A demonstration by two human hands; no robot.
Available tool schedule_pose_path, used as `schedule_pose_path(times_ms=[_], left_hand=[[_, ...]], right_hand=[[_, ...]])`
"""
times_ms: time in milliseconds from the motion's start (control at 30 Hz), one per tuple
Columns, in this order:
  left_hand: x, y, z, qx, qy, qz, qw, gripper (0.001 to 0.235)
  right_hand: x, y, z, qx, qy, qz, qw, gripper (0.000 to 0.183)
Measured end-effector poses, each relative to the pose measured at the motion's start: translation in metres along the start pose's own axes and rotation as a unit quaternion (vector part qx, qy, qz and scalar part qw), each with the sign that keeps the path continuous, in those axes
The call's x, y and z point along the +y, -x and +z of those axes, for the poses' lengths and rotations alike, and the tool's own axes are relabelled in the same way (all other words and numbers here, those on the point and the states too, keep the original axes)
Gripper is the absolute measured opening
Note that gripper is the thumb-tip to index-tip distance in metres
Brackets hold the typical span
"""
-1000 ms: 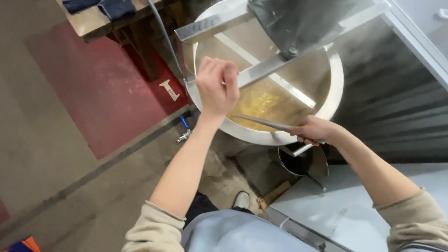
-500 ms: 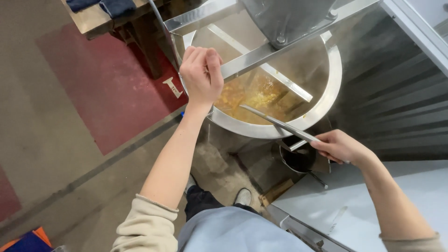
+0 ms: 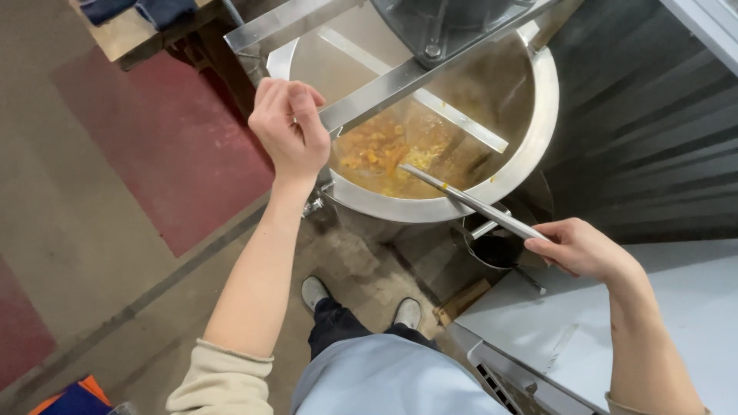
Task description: Using a long-handled strainer to scoop pulp from a large industrial vat and transferring it into a bucket.
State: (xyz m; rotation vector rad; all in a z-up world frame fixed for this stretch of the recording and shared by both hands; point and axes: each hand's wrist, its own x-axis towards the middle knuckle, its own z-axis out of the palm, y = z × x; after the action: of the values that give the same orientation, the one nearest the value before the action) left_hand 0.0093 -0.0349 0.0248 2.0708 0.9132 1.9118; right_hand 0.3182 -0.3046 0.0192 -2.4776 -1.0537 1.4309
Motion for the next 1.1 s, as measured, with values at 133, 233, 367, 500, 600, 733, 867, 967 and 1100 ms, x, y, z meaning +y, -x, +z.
schedule_pose_path(times_ms=[133, 233, 367, 500, 600, 733, 867, 967, 1100], left_hand=[[0.001, 0.001, 0.000, 0.001, -0.006, 0.007, 1.000, 0.058], [0.000, 0.003, 0.001, 0.001, -0.003, -0.007, 1.000, 0.055], [0.001, 0.003, -0.001, -0.003, -0.001, -0.019, 1.000, 0.055], [0.003, 0.000, -0.010, 0.050, 0.077, -0.050, 0.994, 0.054], [0.007, 0.003, -0.034, 0.063, 0.119, -0.086, 0.987, 0.054], [0.004, 0.026, -0.087, 0.028, 0.127, -0.052, 0.990, 0.044], [-0.045, 0.091, -0.145, 0.012, 0.094, -0.095, 0.991, 0.054], [-0.054, 0.134, -0.170, 0.011, 0.050, -0.217, 0.975, 0.050], [-0.021, 0.160, -0.151, 0.073, 0.013, -0.318, 0.945, 0.055]], right_hand=[[-0.012, 0.003, -0.009, 0.001, 0.071, 0.004, 0.998, 0.038], [-0.012, 0.001, -0.013, -0.007, 0.085, -0.009, 0.996, 0.040], [-0.020, -0.001, -0.011, -0.007, 0.095, -0.020, 0.995, 0.040], [-0.042, 0.000, -0.006, 0.015, 0.169, 0.021, 0.985, 0.040], [-0.068, 0.000, 0.001, 0.027, 0.227, 0.042, 0.973, 0.034], [-0.087, -0.022, 0.013, 0.033, 0.338, 0.045, 0.940, 0.037], [-0.086, -0.045, 0.020, 0.070, 0.340, 0.005, 0.938, 0.046], [-0.097, -0.072, 0.019, 0.036, 0.398, -0.036, 0.916, 0.044], [-0.086, -0.142, 0.033, 0.087, 0.541, -0.208, 0.811, 0.023]])
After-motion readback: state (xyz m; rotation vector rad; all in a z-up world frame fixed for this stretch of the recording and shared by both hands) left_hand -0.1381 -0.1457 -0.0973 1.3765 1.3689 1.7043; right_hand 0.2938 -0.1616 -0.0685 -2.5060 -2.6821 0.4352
